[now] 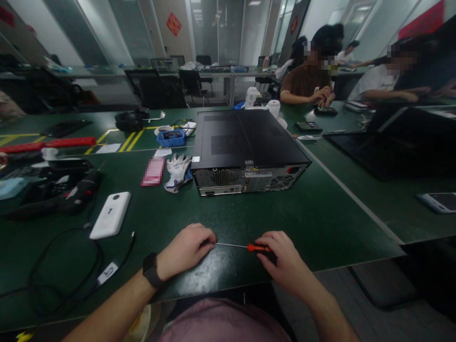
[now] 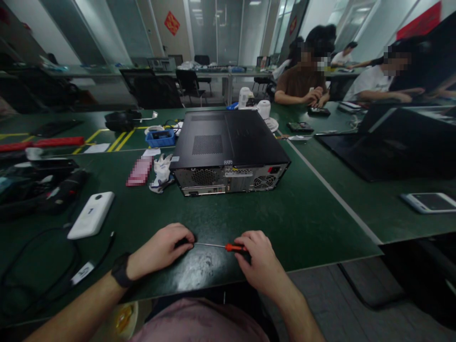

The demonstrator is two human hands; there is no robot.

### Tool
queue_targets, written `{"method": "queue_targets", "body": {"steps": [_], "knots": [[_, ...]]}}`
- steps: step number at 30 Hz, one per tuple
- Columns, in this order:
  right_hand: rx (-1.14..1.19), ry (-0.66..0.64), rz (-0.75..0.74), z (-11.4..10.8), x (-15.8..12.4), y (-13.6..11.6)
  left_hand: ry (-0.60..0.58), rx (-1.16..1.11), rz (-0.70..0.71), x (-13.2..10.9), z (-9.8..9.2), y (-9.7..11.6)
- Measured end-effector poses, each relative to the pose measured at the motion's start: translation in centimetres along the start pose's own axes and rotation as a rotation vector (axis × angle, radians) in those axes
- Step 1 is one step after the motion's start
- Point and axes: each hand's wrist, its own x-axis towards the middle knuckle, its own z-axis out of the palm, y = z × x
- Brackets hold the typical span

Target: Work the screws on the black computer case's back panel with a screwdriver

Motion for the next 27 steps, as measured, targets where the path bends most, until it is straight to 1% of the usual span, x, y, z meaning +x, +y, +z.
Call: {"method": "queue_targets", "body": {"steps": [4,7,12,14,16,18,20,23,25,27], "knots": [[0.008,0.025,-0.022,0.0,0.0,0.0,-0.001,-0.018,0.005,0.1,0.1,-0.1],[0.029,0.05,-0.034,-0.4,0.0,-0.1,0.025,-0.069,0.013,0.2,0.2,-0.2],[0.111,0.082,-0.022,-1.4,0.1,-0.5,0.133,-0.256,-0.037,1.1,-0.5,0.0],[0.143,0.112,-0.009,-1.8,0.1,-0.9,0.204,-0.358,-0.078,1.9,-1.0,0.3],[0.163,0.172,-0.005,-2.4,0.2,-1.5,0.294,-0.498,-0.115,2.9,-1.5,0.7],[0.165,0.26,-0.027,-3.0,0.4,-2.1,0.376,-0.701,-0.129,4.2,-1.9,1.3],[0.15,0.353,-0.069,-3.7,0.7,-2.9,0.425,-0.912,-0.126,5.6,-2.3,2.1],[0.113,0.493,-0.112,-4.5,1.2,-3.9,0.414,-1.173,-0.106,7.8,-2.9,3.6],[0.084,0.569,-0.118,-4.9,1.5,-4.5,0.388,-1.347,-0.112,9.2,-3.1,4.6],[0.044,0.63,-0.119,-5.2,1.7,-5.0,0.343,-1.471,-0.116,10.6,-3.3,5.4]]}}
